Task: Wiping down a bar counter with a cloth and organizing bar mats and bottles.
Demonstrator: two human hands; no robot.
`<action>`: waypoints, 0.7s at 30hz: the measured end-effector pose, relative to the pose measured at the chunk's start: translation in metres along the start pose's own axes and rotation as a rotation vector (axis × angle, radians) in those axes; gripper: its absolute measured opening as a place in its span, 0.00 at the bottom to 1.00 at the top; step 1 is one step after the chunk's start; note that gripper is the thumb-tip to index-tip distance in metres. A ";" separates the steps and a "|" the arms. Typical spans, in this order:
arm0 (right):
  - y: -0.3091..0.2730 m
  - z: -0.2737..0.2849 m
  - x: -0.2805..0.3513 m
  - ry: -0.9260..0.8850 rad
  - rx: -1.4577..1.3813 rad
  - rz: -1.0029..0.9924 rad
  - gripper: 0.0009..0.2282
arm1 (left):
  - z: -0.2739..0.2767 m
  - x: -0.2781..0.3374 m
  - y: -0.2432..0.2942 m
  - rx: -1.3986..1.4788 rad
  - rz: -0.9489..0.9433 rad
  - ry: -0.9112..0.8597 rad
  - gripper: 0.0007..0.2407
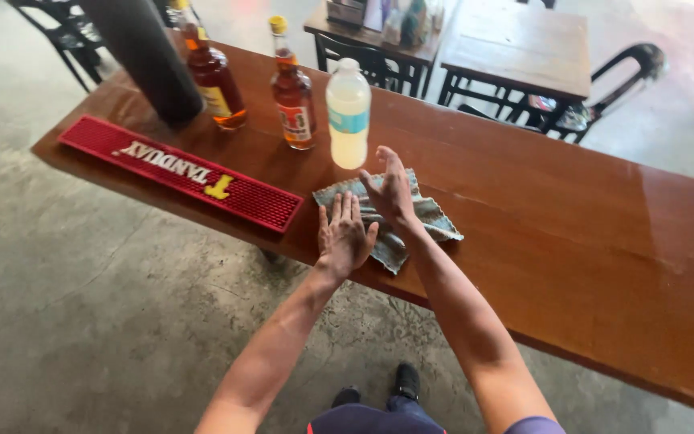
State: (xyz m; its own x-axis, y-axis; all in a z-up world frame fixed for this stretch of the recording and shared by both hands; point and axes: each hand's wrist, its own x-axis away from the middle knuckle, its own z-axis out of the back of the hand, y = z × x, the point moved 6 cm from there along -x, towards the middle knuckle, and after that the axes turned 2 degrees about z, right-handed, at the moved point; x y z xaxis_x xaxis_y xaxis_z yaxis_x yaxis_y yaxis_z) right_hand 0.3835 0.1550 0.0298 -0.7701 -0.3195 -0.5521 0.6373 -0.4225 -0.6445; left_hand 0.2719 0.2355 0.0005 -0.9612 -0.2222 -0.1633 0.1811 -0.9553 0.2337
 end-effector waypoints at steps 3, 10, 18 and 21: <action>0.007 -0.032 -0.023 0.035 -0.059 0.033 0.36 | 0.011 0.001 -0.021 0.017 0.144 -0.129 0.31; -0.006 -0.039 -0.037 -0.083 -0.318 -0.057 0.38 | 0.009 -0.005 -0.072 -0.080 0.339 -0.024 0.25; -0.016 -0.043 -0.063 0.050 -0.262 0.079 0.47 | 0.016 -0.021 -0.018 0.109 0.002 0.025 0.27; -0.010 -0.046 -0.069 0.071 -0.249 0.065 0.44 | -0.010 -0.029 -0.024 0.042 0.041 0.166 0.22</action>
State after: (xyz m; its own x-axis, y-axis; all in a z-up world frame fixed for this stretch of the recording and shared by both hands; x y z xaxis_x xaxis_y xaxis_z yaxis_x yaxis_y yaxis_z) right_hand 0.4316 0.2200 0.0503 -0.7295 -0.2748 -0.6264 0.6789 -0.1786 -0.7122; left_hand 0.2975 0.2625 -0.0096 -0.9052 -0.2933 -0.3076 0.2073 -0.9365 0.2828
